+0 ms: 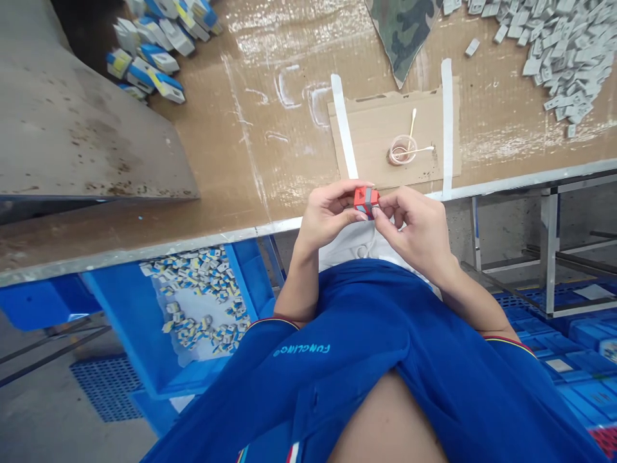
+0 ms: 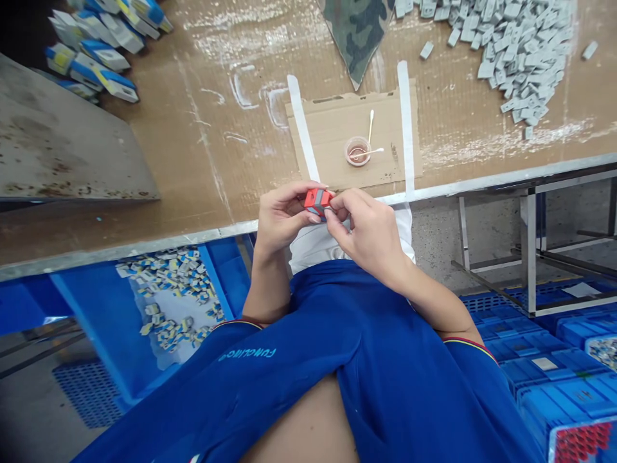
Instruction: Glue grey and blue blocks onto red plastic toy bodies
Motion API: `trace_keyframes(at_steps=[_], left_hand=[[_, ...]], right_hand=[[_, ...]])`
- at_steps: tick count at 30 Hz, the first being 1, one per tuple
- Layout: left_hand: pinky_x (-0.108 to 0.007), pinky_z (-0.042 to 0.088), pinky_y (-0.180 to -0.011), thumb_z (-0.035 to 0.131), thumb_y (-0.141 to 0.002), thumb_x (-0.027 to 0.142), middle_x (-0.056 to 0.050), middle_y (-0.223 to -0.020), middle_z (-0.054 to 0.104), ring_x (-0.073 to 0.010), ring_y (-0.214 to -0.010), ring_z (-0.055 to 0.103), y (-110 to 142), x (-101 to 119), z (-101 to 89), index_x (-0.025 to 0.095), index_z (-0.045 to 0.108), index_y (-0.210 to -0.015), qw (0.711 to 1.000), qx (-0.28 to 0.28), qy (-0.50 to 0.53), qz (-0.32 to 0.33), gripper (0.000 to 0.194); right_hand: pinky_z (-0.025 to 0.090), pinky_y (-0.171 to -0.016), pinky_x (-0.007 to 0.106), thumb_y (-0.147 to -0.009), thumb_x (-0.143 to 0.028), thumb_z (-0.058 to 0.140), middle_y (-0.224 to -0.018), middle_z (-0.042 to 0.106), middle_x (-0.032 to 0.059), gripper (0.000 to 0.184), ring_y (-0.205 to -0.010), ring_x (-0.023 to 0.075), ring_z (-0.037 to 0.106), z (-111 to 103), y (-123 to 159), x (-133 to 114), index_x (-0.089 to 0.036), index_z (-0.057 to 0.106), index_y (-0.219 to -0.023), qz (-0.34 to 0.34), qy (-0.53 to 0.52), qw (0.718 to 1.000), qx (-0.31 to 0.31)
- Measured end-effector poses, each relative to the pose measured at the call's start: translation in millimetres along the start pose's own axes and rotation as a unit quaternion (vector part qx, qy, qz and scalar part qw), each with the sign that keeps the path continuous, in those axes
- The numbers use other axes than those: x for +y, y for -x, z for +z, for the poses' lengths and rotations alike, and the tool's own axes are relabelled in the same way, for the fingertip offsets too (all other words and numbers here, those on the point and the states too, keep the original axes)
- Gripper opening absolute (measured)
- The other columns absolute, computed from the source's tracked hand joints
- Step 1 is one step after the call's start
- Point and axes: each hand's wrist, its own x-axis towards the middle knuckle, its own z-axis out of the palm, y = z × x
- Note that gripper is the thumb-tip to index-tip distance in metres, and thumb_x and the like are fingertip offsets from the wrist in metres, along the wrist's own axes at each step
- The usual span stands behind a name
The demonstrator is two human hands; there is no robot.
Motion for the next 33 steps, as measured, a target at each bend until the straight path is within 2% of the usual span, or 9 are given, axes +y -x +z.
trace_keyframes(at_steps=[7, 11, 14, 16, 19, 21, 25, 29, 33], left_hand=[[-0.026, 0.066, -0.084, 0.095, -0.075, 0.032, -0.004, -0.103, 0.082, -0.0179, -0.093, 0.080, 0.1, -0.3, -2.8, 0.024, 0.081, -0.114, 1.000, -0.017, 0.019, -0.006, 0.042], [-0.026, 0.066, -0.086, 0.094, -0.077, 0.032, -0.005, -0.105, 0.081, -0.0173, -0.095, 0.080, -0.5, 3.3, 2.1, 0.022, 0.077, -0.116, 1.000, -0.026, 0.005, -0.010, 0.044], [-0.028, 0.065, -0.092, 0.090, -0.081, 0.031, -0.008, -0.114, 0.080, -0.0187, -0.103, 0.079, -2.8, 6.6, 8.2, 0.021, 0.074, -0.122, 0.999, -0.035, -0.009, -0.025, 0.045], [-0.030, 0.065, -0.095, 0.090, -0.081, 0.031, -0.011, -0.118, 0.079, -0.0204, -0.107, 0.079, -5.9, 6.3, 11.2, 0.019, 0.071, -0.128, 0.999, -0.030, -0.009, -0.036, 0.052], [-0.030, 0.065, -0.096, 0.091, -0.081, 0.030, -0.010, -0.119, 0.079, -0.0201, -0.106, 0.079, -11.6, 2.6, 13.1, 0.018, 0.071, -0.132, 0.999, -0.010, -0.002, -0.032, 0.056], [-0.029, 0.065, -0.096, 0.091, -0.081, 0.028, -0.009, -0.118, 0.080, -0.0193, -0.105, 0.079, -14.8, 0.6, 13.2, 0.019, 0.073, -0.129, 1.000, -0.007, 0.001, -0.020, 0.052], [-0.029, 0.065, -0.095, 0.091, -0.080, 0.026, -0.008, -0.119, 0.080, -0.0195, -0.107, 0.079, -17.6, 0.8, 12.0, 0.021, 0.075, -0.125, 1.000, 0.001, -0.001, -0.008, 0.049], [-0.030, 0.066, -0.094, 0.091, -0.080, 0.027, -0.009, -0.123, 0.079, -0.0201, -0.108, 0.078, -16.1, 0.9, 9.9, 0.023, 0.076, -0.124, 1.000, 0.012, -0.004, -0.007, 0.047], [-0.030, 0.066, -0.093, 0.090, -0.081, 0.025, -0.008, -0.122, 0.079, -0.0193, -0.107, 0.078, -14.0, -0.1, 9.5, 0.023, 0.075, -0.125, 1.000, 0.007, 0.006, -0.011, 0.046]], right_hand=[[0.036, -0.054, 0.024, -0.091, -0.018, 0.064, -0.060, 0.058, -0.0060, 0.022, -0.049, 0.0082, 0.045, -1.0, -4.0, 0.1, -0.022, 0.054, -0.072, 0.016, -0.027, 0.999, -0.045], [0.037, -0.055, 0.024, -0.091, -0.016, 0.064, -0.065, 0.063, -0.0032, 0.020, -0.053, 0.0095, 0.050, -5.8, -5.7, 3.3, -0.021, 0.057, -0.074, -0.008, 0.002, 0.999, -0.050], [0.039, -0.056, 0.026, -0.094, -0.020, 0.065, -0.070, 0.068, -0.0009, 0.018, -0.057, 0.0112, 0.054, -21.9, -5.7, 7.2, -0.021, 0.063, -0.077, -0.018, 0.019, 0.997, -0.071], [0.041, -0.055, 0.026, -0.095, -0.027, 0.069, -0.068, 0.069, -0.0014, 0.018, -0.057, 0.0117, 0.055, -36.4, -5.9, 13.5, -0.022, 0.067, -0.078, 0.023, 0.010, 0.999, -0.047], [0.045, -0.054, 0.027, -0.094, -0.040, 0.075, -0.070, 0.069, -0.0018, 0.019, -0.059, 0.0127, 0.059, -52.0, -10.3, 32.2, -0.023, 0.070, -0.086, 0.098, -0.014, 0.991, 0.084], [0.049, -0.057, 0.028, -0.091, -0.044, 0.079, -0.078, 0.072, -0.0010, 0.023, -0.064, 0.0137, 0.063, -53.3, -17.0, 48.1, -0.024, 0.072, -0.099, 0.103, -0.040, 0.985, 0.132], [0.052, -0.057, 0.030, -0.089, -0.043, 0.081, -0.085, 0.074, 0.0018, 0.031, -0.068, 0.0146, 0.065, -40.5, -33.9, 69.4, -0.026, 0.072, -0.114, 0.042, -0.093, 0.988, 0.115], [0.052, -0.060, 0.032, -0.094, -0.040, 0.075, -0.085, 0.074, 0.0016, 0.018, -0.070, 0.0153, 0.065, -32.4, -44.7, 65.6, -0.024, 0.077, -0.103, 0.012, -0.072, 0.991, 0.114], [0.052, -0.064, 0.033, -0.096, -0.038, 0.073, -0.088, 0.076, 0.0023, 0.015, -0.073, 0.0167, 0.065, -33.3, -50.5, 54.6, -0.024, 0.078, -0.092, -0.015, -0.030, 0.994, 0.101]])
